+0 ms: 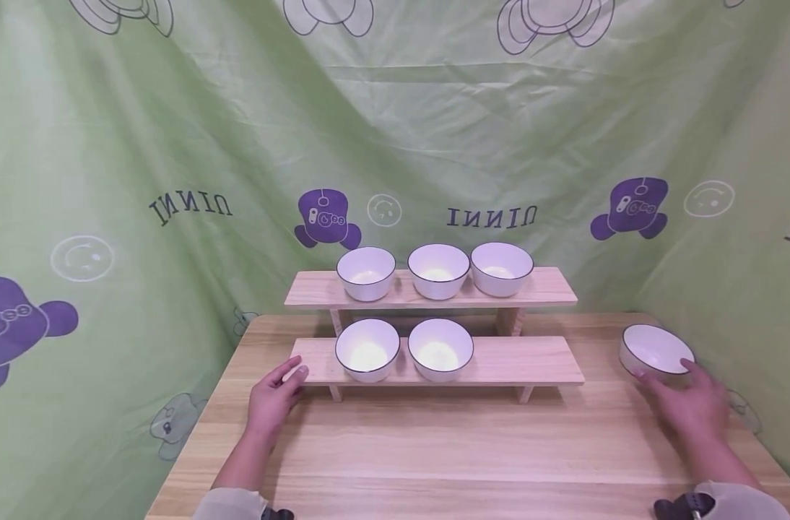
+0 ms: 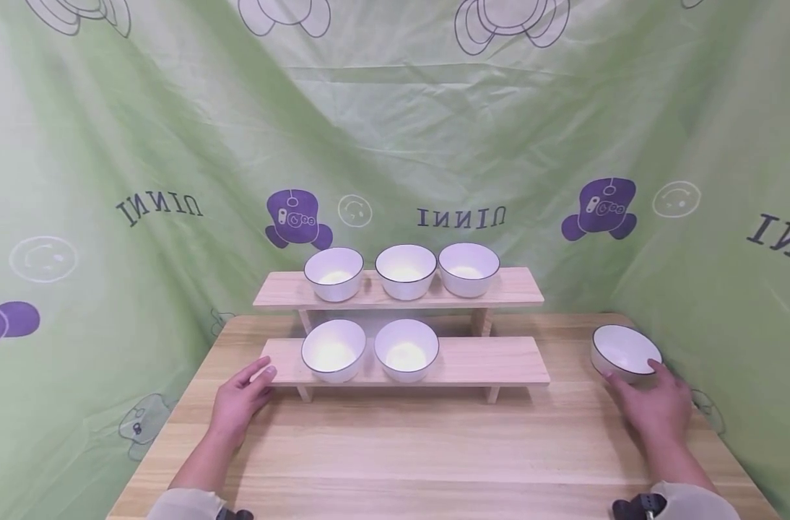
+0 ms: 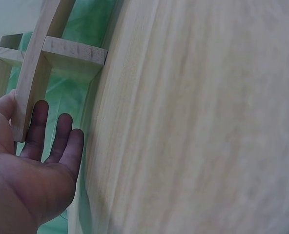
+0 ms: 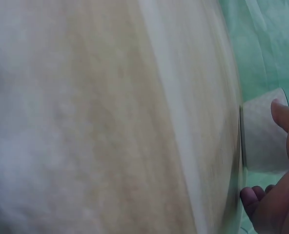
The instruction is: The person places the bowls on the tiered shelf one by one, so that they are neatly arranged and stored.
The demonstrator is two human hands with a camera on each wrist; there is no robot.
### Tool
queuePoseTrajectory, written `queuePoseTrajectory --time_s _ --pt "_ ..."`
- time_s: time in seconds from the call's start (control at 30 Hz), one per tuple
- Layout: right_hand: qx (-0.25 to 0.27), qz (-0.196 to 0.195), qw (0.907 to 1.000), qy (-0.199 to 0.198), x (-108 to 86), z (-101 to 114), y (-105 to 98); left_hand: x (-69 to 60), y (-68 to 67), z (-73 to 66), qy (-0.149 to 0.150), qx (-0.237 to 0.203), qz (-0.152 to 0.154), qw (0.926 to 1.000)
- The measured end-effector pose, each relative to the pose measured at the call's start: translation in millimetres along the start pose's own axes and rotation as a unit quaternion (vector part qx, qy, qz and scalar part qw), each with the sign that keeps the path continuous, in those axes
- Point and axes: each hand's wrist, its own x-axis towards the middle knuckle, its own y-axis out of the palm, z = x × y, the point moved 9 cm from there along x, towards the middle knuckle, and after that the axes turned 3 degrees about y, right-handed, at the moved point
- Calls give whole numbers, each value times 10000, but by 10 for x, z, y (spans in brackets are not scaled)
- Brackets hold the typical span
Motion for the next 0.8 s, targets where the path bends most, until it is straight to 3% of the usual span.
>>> queuePoseTrajectory --time_s 0.47,0.8 --pt "179 152 9991 343 94 -24 36 9 -4 20 -24 -7 12 10000" --pt "351 37 9981 511 79 -72 52 32 -1 61 -40 -40 -3 10000"
